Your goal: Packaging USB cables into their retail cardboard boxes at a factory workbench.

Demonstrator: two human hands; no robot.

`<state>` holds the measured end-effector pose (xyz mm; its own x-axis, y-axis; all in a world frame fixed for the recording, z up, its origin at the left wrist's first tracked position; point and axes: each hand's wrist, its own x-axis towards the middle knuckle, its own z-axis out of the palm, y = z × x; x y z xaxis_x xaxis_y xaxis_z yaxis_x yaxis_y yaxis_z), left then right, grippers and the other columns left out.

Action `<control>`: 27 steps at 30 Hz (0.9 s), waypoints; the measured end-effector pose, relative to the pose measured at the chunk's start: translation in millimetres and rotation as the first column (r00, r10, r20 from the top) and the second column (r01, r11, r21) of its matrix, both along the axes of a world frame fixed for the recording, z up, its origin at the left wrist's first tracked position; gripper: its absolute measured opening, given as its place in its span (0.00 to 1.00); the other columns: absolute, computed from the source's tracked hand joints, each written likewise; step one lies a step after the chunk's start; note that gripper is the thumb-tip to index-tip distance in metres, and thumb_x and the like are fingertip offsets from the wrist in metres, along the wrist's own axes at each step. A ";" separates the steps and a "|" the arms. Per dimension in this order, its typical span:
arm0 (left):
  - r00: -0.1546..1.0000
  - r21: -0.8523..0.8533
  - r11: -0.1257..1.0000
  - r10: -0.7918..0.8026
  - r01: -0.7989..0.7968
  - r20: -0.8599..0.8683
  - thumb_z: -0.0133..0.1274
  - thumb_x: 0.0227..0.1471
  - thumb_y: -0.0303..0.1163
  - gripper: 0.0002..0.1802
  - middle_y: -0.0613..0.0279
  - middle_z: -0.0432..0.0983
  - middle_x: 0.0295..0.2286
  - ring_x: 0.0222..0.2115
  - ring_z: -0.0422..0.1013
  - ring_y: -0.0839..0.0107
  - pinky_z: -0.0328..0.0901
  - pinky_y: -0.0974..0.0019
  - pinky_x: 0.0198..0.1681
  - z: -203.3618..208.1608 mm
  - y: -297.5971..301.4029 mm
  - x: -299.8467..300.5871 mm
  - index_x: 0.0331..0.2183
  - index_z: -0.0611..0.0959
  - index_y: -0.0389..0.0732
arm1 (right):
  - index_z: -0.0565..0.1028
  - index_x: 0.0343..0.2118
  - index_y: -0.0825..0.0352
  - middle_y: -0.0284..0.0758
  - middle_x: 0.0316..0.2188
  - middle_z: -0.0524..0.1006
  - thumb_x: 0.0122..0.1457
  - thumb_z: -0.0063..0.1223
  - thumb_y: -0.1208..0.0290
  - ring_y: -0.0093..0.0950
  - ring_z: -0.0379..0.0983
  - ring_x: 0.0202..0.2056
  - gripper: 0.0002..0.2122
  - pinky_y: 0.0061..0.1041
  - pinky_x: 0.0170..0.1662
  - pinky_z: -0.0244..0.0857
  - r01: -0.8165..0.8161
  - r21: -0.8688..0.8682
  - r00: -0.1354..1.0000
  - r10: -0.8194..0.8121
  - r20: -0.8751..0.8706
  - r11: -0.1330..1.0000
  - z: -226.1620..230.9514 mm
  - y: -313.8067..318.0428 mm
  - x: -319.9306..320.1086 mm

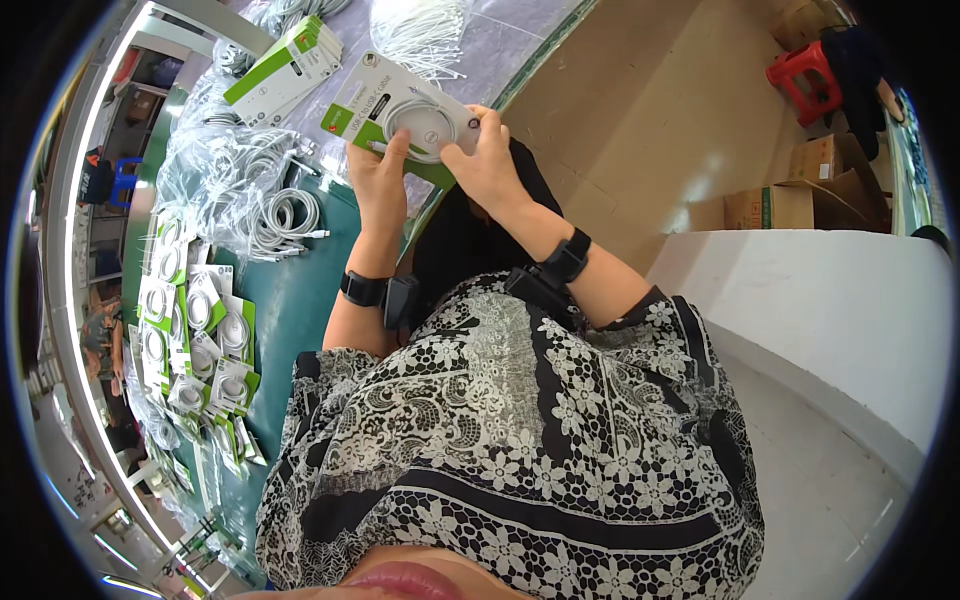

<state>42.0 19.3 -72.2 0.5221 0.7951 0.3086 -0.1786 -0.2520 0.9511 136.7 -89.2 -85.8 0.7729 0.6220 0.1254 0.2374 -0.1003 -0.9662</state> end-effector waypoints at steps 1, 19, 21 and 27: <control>0.996 -0.147 0.987 -0.061 0.071 0.071 0.55 0.53 0.26 0.19 0.60 0.71 0.39 0.35 0.70 0.74 0.67 0.73 0.37 -0.9 1.7 0.3 0.46 0.69 0.34 | 0.64 0.49 0.73 0.49 0.44 0.62 0.51 0.60 0.65 0.36 0.66 0.43 0.26 0.31 0.46 0.66 -0.003 -0.087 0.999 0.006 0.036 0.996 2.6 -4.1 3.2; 0.931 -0.662 0.657 -0.294 0.361 0.216 0.51 0.57 0.28 0.19 0.55 0.72 0.42 0.38 0.74 0.66 0.74 0.60 0.42 8.9 -39.2 -15.6 0.48 0.67 0.33 | 0.72 0.35 0.70 0.40 0.28 0.78 0.57 0.56 0.62 0.29 0.75 0.31 0.14 0.29 0.37 0.68 -0.122 0.072 0.990 0.126 -0.059 0.990 27.1 -1.1 15.5; 0.933 -0.682 0.641 -0.296 0.352 0.203 0.49 0.58 0.30 0.19 0.56 0.71 0.46 0.46 0.71 0.64 0.71 0.52 0.47 6.0 -37.4 -15.8 0.50 0.68 0.35 | 0.72 0.35 0.70 0.40 0.28 0.78 0.57 0.56 0.62 0.28 0.75 0.31 0.14 0.29 0.37 0.68 -0.130 0.062 0.988 0.134 -0.071 0.990 27.5 -1.8 15.9; 0.971 -0.776 0.584 -0.169 0.239 0.171 0.52 0.53 0.26 0.18 0.59 0.75 0.37 0.34 0.75 0.70 0.71 0.69 0.30 4.2 -43.5 -11.2 0.46 0.70 0.39 | 0.72 0.37 0.68 0.42 0.33 0.76 0.56 0.58 0.62 0.33 0.74 0.36 0.15 0.29 0.37 0.66 -0.196 -0.135 0.980 0.189 -0.063 0.971 37.2 -11.2 22.0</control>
